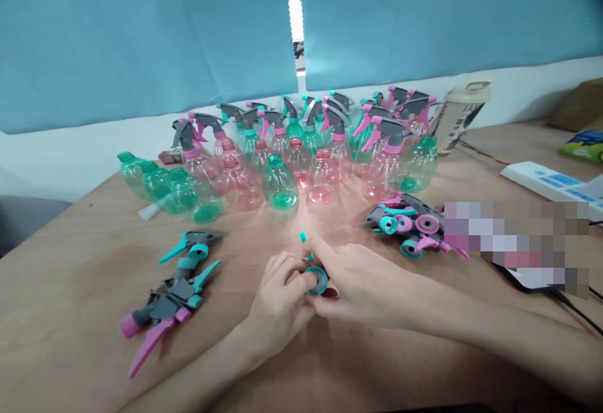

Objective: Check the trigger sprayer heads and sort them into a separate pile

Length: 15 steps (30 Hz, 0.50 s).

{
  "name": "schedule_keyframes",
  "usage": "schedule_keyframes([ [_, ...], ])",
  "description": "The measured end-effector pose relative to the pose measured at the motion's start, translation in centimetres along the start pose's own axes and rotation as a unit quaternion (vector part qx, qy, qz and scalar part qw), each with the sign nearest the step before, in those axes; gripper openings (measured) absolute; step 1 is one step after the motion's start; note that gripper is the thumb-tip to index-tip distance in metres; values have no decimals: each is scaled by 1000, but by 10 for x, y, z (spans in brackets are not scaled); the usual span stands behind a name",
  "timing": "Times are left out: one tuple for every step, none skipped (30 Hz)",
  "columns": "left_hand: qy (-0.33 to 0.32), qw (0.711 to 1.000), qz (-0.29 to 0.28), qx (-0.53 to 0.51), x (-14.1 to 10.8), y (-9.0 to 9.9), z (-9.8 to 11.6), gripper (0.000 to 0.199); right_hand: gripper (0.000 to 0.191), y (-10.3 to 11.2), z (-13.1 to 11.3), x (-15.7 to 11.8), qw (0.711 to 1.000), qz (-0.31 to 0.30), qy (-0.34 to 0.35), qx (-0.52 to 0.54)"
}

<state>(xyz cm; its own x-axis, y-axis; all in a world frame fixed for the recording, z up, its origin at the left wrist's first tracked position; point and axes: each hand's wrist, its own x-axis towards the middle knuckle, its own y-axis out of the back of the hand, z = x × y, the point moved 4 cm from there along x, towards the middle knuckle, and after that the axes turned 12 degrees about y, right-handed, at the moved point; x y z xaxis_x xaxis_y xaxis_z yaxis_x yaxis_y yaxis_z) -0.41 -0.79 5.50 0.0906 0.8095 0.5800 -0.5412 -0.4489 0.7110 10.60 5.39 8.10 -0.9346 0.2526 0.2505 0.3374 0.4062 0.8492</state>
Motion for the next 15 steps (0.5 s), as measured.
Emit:
schedule_keyframes([
  [-1,1000,1,1,1,0,0,9,40,-1,0,0,1000,1,0,2],
  [-1,1000,1,1,1,0,0,8,40,-1,0,-1,1000,1,1,5],
  [-2,1000,3,1,1,1,-1,7,40,-2,0,-1,1000,3,2,6],
  [-3,1000,4,1,2,2,-1,6,39,-2,0,-1,1000,5,5,6],
  [-3,1000,5,2,2,2,-1,6,38,-2,0,-1,1000,7,9,5],
  [-4,1000,5,3,2,3,-2,6,37,-3,1,-1,1000,9,12,3],
  [-4,1000,7,5,2,3,-2,7,36,-3,0,0,1000,12,16,2],
  [-5,1000,9,7,1,3,-2,7,35,-3,0,0,1000,15,20,1],
  [-5,1000,10,9,1,3,-2,8,34,-3,0,0,1000,17,24,1],
  [-5,1000,12,10,1,3,-2,9,32,-3,-1,0,999,18,27,2],
  [-6,1000,15,10,0,2,-2,10,30,-3,-1,0,999,19,28,3],
  [-7,1000,16,8,0,2,-1,11,27,-2,-2,-1,999,19,26,1],
  [-9,1000,15,5,-1,1,-1,10,26,-1,-2,-3,1000,18,20,-4],
  [-10,1000,12,-1,-2,0,0,11,24,0,-1,-6,1000,15,10,-11],
  [-11,1000,9,-8,-3,0,1,14,23,3,0,-10,1000,14,-3,-19],
])
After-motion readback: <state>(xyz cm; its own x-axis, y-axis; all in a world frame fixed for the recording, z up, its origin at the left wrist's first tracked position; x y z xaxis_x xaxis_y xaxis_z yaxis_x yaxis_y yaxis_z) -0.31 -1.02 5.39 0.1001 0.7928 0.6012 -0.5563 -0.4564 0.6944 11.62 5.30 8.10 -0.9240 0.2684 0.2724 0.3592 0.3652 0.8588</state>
